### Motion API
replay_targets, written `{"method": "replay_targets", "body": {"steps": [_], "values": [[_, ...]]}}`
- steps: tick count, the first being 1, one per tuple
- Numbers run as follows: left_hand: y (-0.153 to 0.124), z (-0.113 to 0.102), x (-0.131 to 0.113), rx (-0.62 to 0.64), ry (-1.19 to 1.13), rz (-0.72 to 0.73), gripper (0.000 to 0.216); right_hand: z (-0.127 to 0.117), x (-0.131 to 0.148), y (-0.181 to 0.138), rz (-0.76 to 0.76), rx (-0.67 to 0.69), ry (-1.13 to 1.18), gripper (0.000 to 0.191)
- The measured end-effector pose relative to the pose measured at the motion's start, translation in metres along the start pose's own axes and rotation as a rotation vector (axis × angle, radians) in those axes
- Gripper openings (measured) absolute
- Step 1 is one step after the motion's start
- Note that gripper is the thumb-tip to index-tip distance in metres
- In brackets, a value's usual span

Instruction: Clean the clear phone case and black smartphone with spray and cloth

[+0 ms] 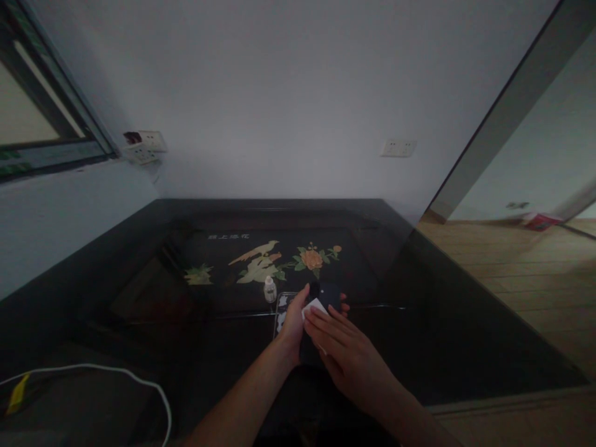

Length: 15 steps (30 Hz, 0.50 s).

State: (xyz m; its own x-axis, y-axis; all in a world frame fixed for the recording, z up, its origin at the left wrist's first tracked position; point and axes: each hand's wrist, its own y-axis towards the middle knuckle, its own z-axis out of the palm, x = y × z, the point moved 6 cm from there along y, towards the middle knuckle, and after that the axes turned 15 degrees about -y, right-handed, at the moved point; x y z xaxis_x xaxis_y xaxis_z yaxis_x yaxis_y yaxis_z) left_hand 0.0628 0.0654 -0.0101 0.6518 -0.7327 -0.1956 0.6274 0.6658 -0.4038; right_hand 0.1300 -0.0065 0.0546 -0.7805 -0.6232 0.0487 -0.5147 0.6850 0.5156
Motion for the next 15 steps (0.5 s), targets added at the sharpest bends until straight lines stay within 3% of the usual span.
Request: {"method": "replay_targets", "body": {"steps": [8, 12, 15], "values": [[-0.002, 0.010, -0.008, 0.090, -0.010, 0.040, 0.074, -0.015, 0.028, -0.032, -0.210, 0.169, -0.017, 0.068], [-0.004, 0.011, -0.007, 0.075, -0.020, 0.063, 0.073, -0.025, 0.006, -0.047, -0.183, 0.179, 0.046, 0.068], [-0.005, 0.011, -0.006, 0.064, -0.014, 0.061, 0.072, -0.036, -0.028, -0.051, -0.023, 0.044, 0.093, 0.063]]}}
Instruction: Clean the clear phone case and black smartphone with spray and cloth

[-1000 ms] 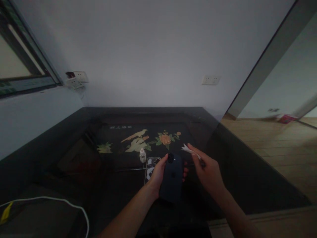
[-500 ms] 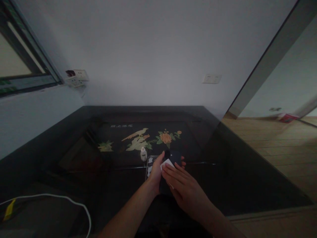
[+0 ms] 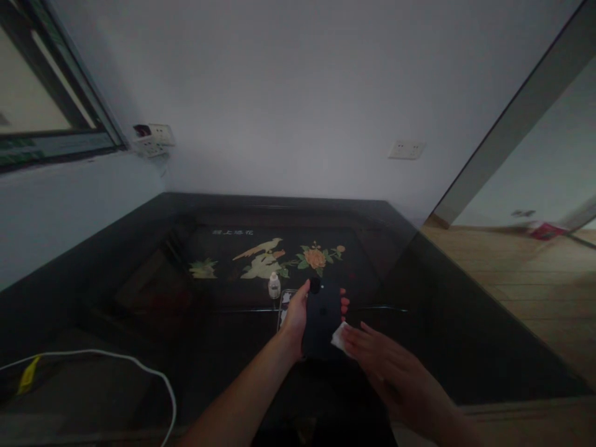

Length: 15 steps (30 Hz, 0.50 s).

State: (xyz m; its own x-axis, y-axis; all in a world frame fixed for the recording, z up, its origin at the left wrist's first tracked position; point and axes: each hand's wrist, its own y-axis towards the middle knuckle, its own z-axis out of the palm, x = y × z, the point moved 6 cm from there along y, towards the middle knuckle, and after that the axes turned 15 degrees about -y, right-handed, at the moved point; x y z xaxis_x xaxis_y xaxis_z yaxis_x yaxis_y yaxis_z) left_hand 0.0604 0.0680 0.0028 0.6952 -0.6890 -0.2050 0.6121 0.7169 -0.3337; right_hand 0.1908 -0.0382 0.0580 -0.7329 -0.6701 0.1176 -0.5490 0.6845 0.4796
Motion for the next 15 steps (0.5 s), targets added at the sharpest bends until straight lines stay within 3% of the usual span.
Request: {"method": "replay_targets", "body": {"steps": [4, 7, 9, 15], "values": [[-0.002, 0.000, 0.004, -0.017, 0.042, -0.056, 0.071, -0.018, -0.048, 0.004, 0.412, -0.272, -0.042, 0.043], [-0.004, -0.003, 0.008, -0.045, 0.050, -0.082, 0.070, -0.014, -0.062, 0.020, 0.564, -0.348, -0.017, 0.035], [-0.004, -0.006, 0.010, -0.062, 0.044, -0.084, 0.068, -0.004, -0.063, 0.033, 0.596, -0.349, 0.032, 0.035], [-0.002, -0.009, 0.014, -0.048, 0.033, -0.111, 0.055, 0.035, -0.041, 0.053, 0.449, -0.234, 0.161, 0.039]]}}
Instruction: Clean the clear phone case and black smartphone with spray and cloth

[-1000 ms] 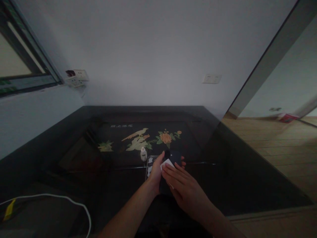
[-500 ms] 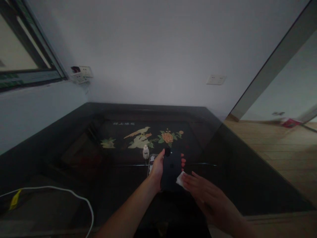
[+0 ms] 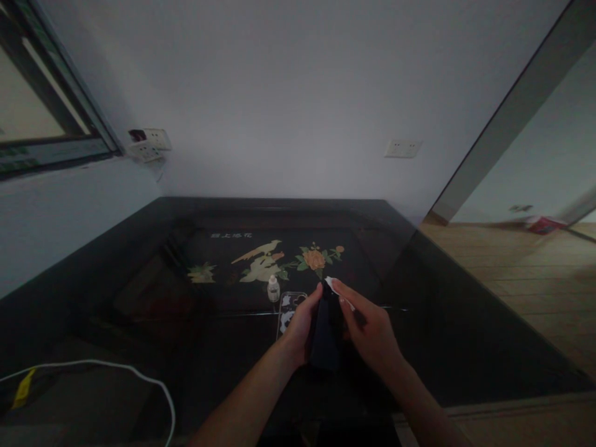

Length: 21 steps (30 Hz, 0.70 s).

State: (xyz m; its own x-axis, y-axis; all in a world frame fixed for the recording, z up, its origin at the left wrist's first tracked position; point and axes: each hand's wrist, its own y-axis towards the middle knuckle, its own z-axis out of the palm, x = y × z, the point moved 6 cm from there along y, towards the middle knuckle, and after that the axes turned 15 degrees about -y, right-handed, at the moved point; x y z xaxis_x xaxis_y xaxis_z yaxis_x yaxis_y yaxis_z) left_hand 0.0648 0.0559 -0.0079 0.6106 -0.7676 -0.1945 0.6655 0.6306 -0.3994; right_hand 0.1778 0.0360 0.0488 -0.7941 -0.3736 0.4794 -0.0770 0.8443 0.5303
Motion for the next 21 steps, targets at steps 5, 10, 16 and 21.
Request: {"method": "replay_targets", "body": {"steps": [5, 10, 16, 21], "values": [[0.001, -0.001, -0.006, -0.043, -0.003, 0.052, 0.055, 0.001, 0.025, -0.028, -0.110, 0.055, 0.053, 0.045], [0.002, -0.005, -0.017, -0.086, -0.041, 0.178, 0.050, -0.020, 0.044, -0.066, -0.131, 0.061, 0.185, 0.044], [-0.001, -0.009, -0.018, -0.206, -0.004, 0.151, 0.050, -0.042, 0.017, -0.083, 0.266, -0.025, 0.307, 0.027], [-0.003, -0.005, -0.015, -0.170, 0.042, 0.091, 0.046, -0.061, 0.015, -0.060, 0.287, -0.236, 0.177, 0.030]]}}
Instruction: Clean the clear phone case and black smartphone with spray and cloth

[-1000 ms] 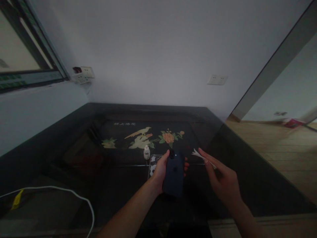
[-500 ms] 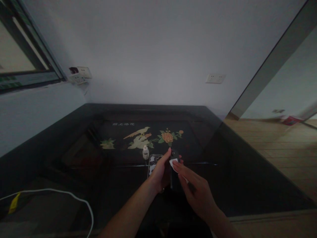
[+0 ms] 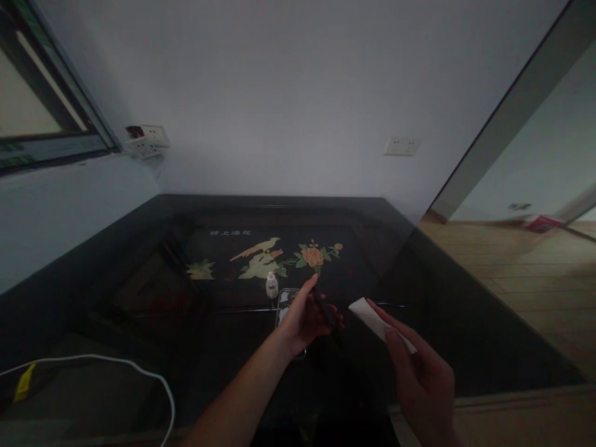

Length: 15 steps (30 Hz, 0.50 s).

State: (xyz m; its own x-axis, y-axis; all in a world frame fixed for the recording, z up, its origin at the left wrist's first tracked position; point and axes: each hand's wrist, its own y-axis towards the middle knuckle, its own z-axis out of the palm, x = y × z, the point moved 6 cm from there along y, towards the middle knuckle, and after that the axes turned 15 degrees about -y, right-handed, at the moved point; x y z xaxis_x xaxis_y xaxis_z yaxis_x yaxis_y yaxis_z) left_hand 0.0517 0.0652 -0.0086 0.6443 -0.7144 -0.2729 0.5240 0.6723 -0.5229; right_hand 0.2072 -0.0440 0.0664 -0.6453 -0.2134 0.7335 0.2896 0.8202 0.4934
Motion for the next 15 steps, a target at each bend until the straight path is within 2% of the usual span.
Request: {"method": "replay_targets", "body": {"steps": [2, 5, 8, 11, 15], "values": [[0.000, 0.000, 0.000, 0.015, 0.003, -0.008, 0.045, 0.003, 0.012, 0.007, -0.150, -0.013, -0.054, 0.037], [0.003, -0.001, 0.000, 0.027, 0.007, -0.018, 0.047, 0.018, 0.029, 0.009, -0.440, 0.040, -0.117, 0.050], [0.006, -0.003, -0.001, 0.038, -0.011, -0.013, 0.048, 0.033, 0.034, 0.003, -0.662, 0.095, -0.162, 0.059], [0.008, -0.005, -0.003, 0.053, -0.041, -0.007, 0.048, 0.042, 0.030, -0.004, -0.740, 0.133, -0.199, 0.062], [0.009, -0.006, -0.001, 0.052, -0.051, -0.019, 0.050, 0.043, 0.025, -0.014, -0.755, 0.154, -0.235, 0.062]]}}
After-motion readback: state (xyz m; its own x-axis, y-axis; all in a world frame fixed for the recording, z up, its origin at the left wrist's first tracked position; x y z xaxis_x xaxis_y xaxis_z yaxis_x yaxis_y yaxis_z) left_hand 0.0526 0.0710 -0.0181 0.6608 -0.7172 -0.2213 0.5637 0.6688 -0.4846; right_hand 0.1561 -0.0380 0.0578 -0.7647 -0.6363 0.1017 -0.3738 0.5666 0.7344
